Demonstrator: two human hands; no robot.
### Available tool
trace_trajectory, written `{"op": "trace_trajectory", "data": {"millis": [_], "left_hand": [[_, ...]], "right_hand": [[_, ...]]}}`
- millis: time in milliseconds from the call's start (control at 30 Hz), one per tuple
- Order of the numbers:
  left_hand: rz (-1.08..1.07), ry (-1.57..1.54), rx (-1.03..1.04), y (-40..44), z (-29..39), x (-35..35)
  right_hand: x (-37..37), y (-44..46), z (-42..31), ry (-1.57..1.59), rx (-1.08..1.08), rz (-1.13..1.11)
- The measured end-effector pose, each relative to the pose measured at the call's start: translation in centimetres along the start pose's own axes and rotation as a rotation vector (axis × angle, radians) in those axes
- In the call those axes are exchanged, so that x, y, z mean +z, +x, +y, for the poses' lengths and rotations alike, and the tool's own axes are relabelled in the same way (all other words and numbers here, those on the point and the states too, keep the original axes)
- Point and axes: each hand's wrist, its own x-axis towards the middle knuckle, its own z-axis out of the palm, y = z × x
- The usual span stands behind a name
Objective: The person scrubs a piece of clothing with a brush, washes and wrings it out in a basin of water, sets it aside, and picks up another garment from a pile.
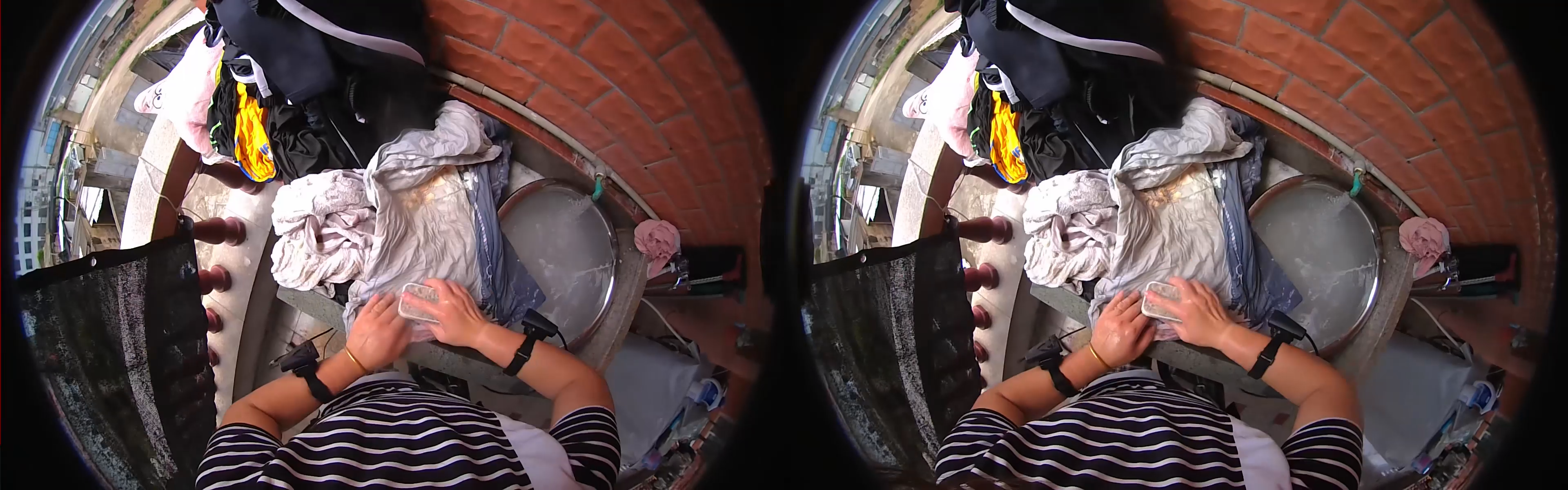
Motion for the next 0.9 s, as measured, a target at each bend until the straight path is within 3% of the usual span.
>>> {"op": "trace_trajectory", "data": {"millis": [100, 167, 233, 333, 400, 467, 500, 567, 600, 667, 700, 767, 833, 900], "left_hand": [[0.050, 0.019, 0.105, -1.4, -2.5, 1.6], [0.098, -0.004, 0.133, -2.0, -2.5, 2.5], [0.126, -0.007, 0.111, -1.4, -2.5, 2.2], [0.160, -0.024, 0.105, -1.9, -2.4, 2.1], [0.179, -0.040, 0.067, -1.8, -2.3, 2.5], [0.205, -0.047, 0.059, -1.9, -2.3, 2.9], [0.180, -0.061, 0.049, -2.0, -2.3, 3.0], [0.170, -0.049, 0.055, -1.8, -2.5, 2.9], [0.176, -0.051, 0.046, -1.6, -2.8, 3.0], [0.203, -0.077, 0.060, -1.9, -2.5, 3.1], [0.200, -0.084, 0.055, -1.9, -2.5, 3.0], [0.197, -0.072, 0.067, -2.1, -2.5, 2.9], [0.202, -0.064, 0.094, -1.6, -2.8, 2.7], [0.200, -0.068, 0.087, -1.7, -2.5, 2.6]], "right_hand": [[0.1, 4.4, 5.6, -0.254, -0.024, 0.060], [-4.0, 10.0, 12.5, -0.403, 0.409, 0.352], [-6.4, 13.4, 16.6, -0.511, 0.714, 0.401], [-5.5, 12.5, 13.6, -0.319, 0.606, 0.407], [-2.9, 8.4, 7.2, -0.045, 0.329, 0.327], [-0.1, 3.9, 1.1, 0.052, 0.050, 0.001], [0.0, 4.1, 2.0, 0.049, 0.052, -0.004], [-0.1, 5.2, 5.5, -0.240, -0.088, 0.008], [-1.5, 7.8, 8.4, -0.286, -0.008, 0.151], [-4.5, 12.1, 14.6, -0.415, 0.386, 0.388], [-5.2, 13.5, 15.1, -0.420, 0.372, 0.391], [-5.3, 14.2, 14.8, -0.463, 0.627, 0.350], [-2.8, 10.9, 9.7, -0.166, 0.409, 0.351], [0.8, 5.8, 2.8, 0.042, 0.213, 0.125]]}}
